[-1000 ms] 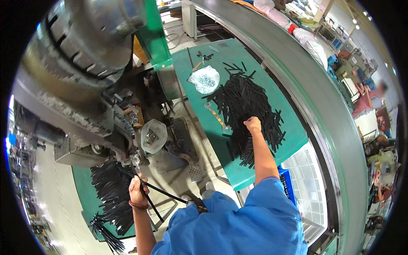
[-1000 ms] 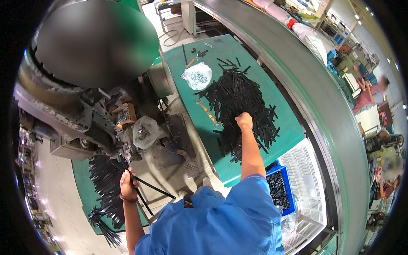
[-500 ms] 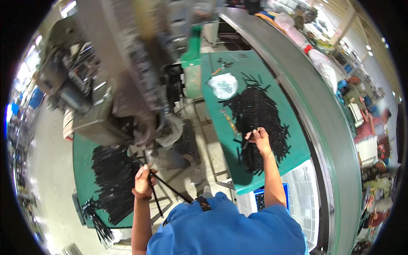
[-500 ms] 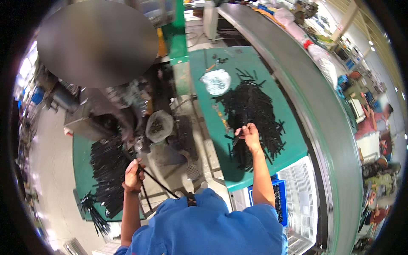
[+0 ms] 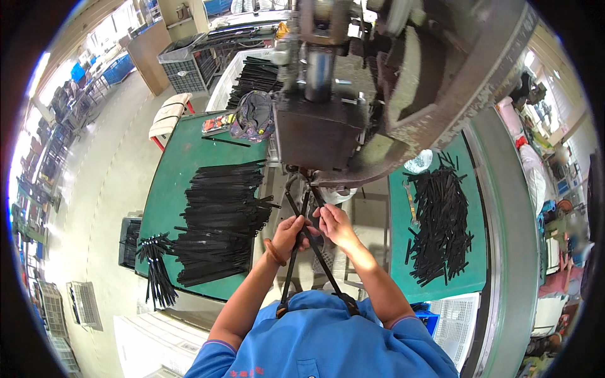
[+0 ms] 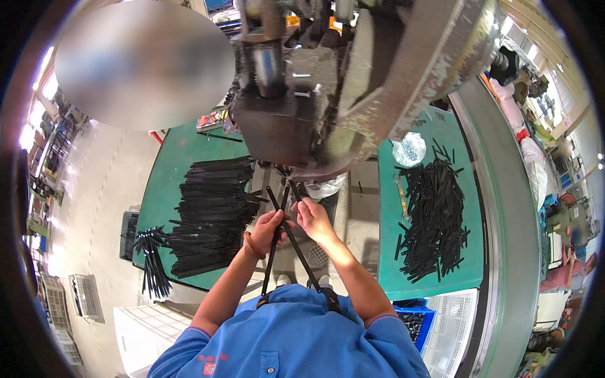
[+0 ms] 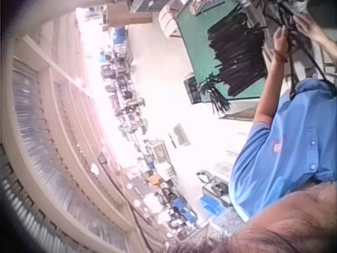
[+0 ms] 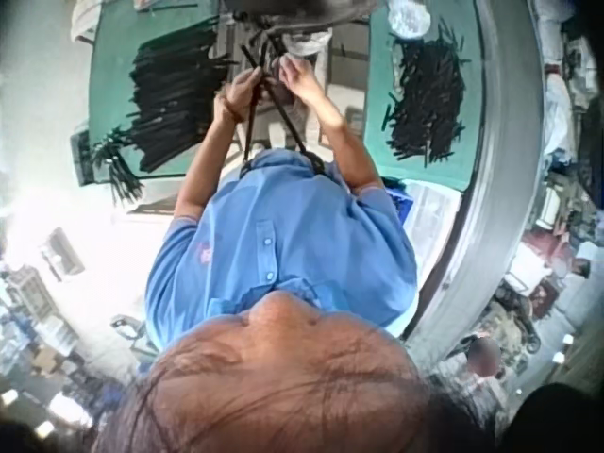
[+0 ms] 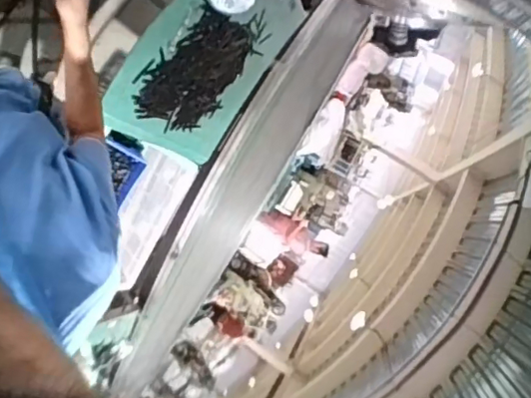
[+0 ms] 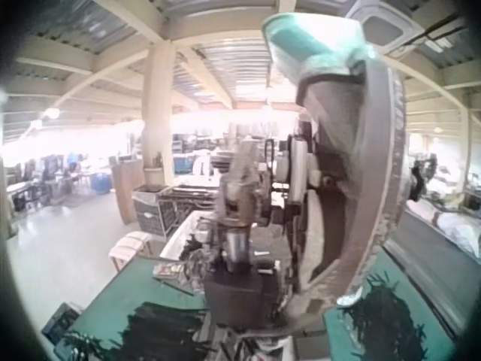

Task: The person repeatedly picks up black rods from a table, inserts them into a press-like machine, and removes the assembled pieces. The person places the finished rods into a white basket and continues the cycle.

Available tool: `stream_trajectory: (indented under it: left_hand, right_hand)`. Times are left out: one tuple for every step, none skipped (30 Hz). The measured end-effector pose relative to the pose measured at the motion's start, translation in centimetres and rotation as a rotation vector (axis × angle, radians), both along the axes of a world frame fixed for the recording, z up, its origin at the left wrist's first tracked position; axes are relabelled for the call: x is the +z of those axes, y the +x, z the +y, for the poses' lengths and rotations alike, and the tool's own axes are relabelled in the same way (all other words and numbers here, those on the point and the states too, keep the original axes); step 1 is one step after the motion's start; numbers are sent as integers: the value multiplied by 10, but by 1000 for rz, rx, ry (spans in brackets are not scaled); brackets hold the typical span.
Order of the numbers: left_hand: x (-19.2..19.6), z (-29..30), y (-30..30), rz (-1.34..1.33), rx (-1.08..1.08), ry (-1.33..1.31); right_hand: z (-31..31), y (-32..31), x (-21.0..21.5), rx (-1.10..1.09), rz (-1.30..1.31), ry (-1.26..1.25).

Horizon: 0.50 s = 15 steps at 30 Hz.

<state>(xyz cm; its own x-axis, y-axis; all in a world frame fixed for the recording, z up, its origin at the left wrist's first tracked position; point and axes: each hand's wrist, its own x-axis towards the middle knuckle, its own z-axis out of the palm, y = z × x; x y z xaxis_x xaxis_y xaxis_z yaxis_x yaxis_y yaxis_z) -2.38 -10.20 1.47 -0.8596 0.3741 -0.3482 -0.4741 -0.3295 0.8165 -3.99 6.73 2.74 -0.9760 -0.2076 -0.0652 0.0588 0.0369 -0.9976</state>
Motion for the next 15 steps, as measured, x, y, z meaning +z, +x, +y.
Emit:
stream_trajectory:
  left_hand:
    - [-2, 0, 0, -18, 5, 32]
    - [-2, -1, -1, -9, 2, 38]
    - [-2, -2, -2, -1, -6, 41]
    - [-2, -3, -3, 8, -15, 45]
    - [0, -4, -2, 3, -18, 37]
    - [1, -6, -3, 8, -23, 26]
    - [1, -7, -3, 13, -27, 15]
    - [2, -9, -3, 18, -33, 5]
    - [3, -10, -4, 18, -45, 2]
    - [4, -10, -6, 19, -59, 0]
    - [5, -10, -7, 20, -74, -2]
    - [3, -12, -6, 13, -71, 3]
    - [1, -12, -6, 7, -70, 9]
    - [-1, -12, -6, 1, -70, 14]
    - [-1, -16, -5, 21, -75, -7]
  right_hand:
    - [-1, -1, 5, -5, -45, -31]
    - [-1, -1, 8, -11, -91, -61]
    - [0, 0, 7, -9, -99, -123]
    - [-2, 2, 7, -8, -114, -147]
    - [-4, 4, 7, -8, -130, -170]
    - [-6, 7, 8, -10, -145, -198]
    - [-10, 8, 8, -9, -146, -178]
    - [-12, 9, 8, -22, -201, -189]
    - [-13, 9, 7, -40, -253, -203]
    - [-14, 9, 6, -60, -305, -216]
    - [-14, 11, 2, -78, -302, -221]
    - [-15, 13, 1, -81, -322, -228]
    - [-14, 16, 1, -85, -342, -236]
    - [-11, 20, 2, -91, -362, -244]
    - [-9, 27, 6, -116, -434, -200]
